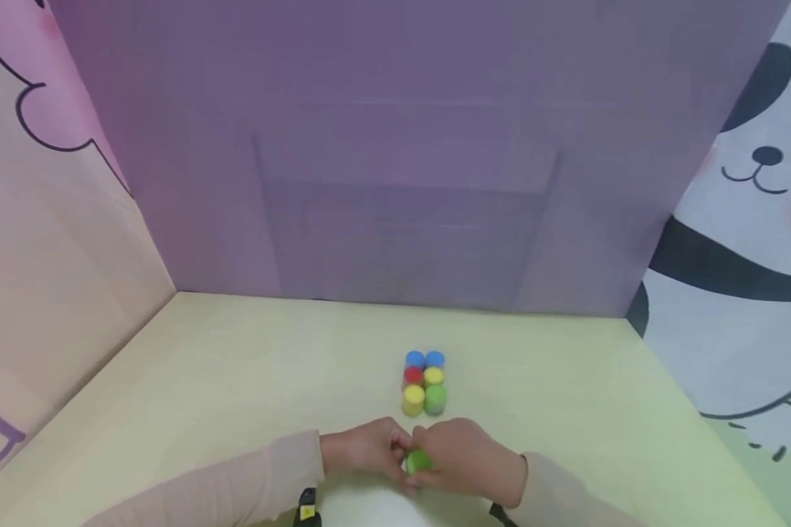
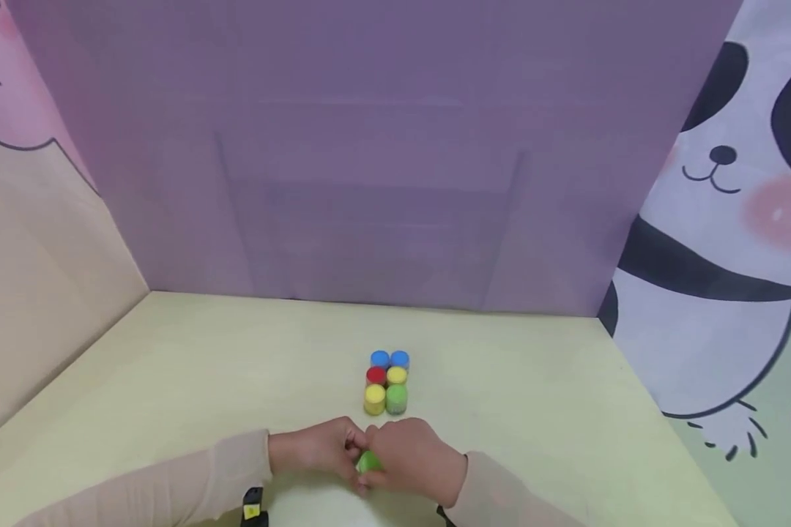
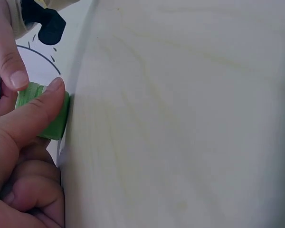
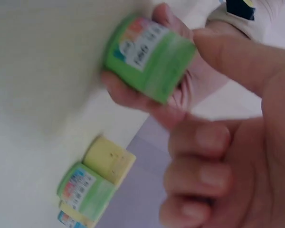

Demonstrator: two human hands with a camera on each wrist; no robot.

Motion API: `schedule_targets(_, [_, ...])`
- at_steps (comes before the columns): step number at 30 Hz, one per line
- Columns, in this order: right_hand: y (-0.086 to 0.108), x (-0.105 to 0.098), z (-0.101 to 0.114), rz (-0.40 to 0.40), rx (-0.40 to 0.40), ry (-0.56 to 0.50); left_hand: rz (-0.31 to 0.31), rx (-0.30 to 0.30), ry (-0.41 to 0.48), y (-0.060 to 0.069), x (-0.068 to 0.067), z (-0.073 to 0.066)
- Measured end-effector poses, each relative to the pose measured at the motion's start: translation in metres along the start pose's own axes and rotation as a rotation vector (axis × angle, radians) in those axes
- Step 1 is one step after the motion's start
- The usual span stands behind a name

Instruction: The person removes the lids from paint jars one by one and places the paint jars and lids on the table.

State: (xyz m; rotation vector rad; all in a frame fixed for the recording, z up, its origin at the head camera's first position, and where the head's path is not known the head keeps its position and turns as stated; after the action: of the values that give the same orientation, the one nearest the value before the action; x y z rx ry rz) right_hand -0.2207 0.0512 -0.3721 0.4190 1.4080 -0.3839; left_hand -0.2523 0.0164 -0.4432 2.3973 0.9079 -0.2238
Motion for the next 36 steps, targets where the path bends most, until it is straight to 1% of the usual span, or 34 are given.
schedule_targets(3, [0.001, 0.004, -0.004, 0.007, 0.09, 0.006, -0.003, 0.001, 0.011, 0.001, 0.001, 0.001])
schedule_targets(5, [0.001, 0.005, -0.005, 0.004, 0.132, 0.014, -0.01, -0.006, 0.022, 0.002, 0.0, 0.002])
schedule_targets(10, [0.002, 0.003, -0.006, 0.002, 0.192, 0.043, -0.025, -0.015, 0.033, 0.002, -0.002, 0.001])
schedule_targets(13, [0.003, 0.004, -0.008, 0.02, 0.227, 0.032, -0.013, -0.014, 0.044, 0.001, -0.001, 0.0])
schedule_targets(16, [0.004, 0.006, -0.009, 0.033, 0.244, 0.013, 0.001, -0.026, 0.053, 0.001, 0.0, -0.001])
schedule_targets(22, [0.001, 0.009, -0.008, 0.063, 0.237, 0.001, 0.006, -0.036, 0.05, 0.001, 0.001, 0.001])
schedule_targets(24, [0.0, 0.008, -0.007, 0.063, 0.214, -0.007, 0.009, -0.037, 0.05, 0.002, 0.001, 0.002])
schedule_targets(31, [-0.005, 0.002, -0.002, 0.038, 0.095, -0.015, 0.013, -0.026, 0.038, 0.001, 0.002, 0.003])
schedule_targets(33, [-0.007, 0.001, 0.0, 0.048, 0.07, -0.021, 0.017, -0.023, 0.031, 0.001, 0.003, 0.002])
schedule_targets(36, [-0.011, 0.001, 0.0, 0.09, 0.05, -0.03, 0.024, -0.02, 0.035, 0.001, 0.003, 0.0])
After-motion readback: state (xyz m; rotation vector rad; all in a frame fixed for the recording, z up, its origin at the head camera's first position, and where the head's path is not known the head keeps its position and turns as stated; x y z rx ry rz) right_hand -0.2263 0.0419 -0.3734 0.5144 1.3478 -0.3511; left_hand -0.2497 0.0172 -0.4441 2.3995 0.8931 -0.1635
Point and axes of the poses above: each hand's wrist, its own y-axis away from the middle knuckle, its own x-axis out of the palm, z = x × y, the point moved 10 cm from there along -y, towards the middle knuckle, and after that the axes turned 15 degrees about -x, right-handed, at the moved point
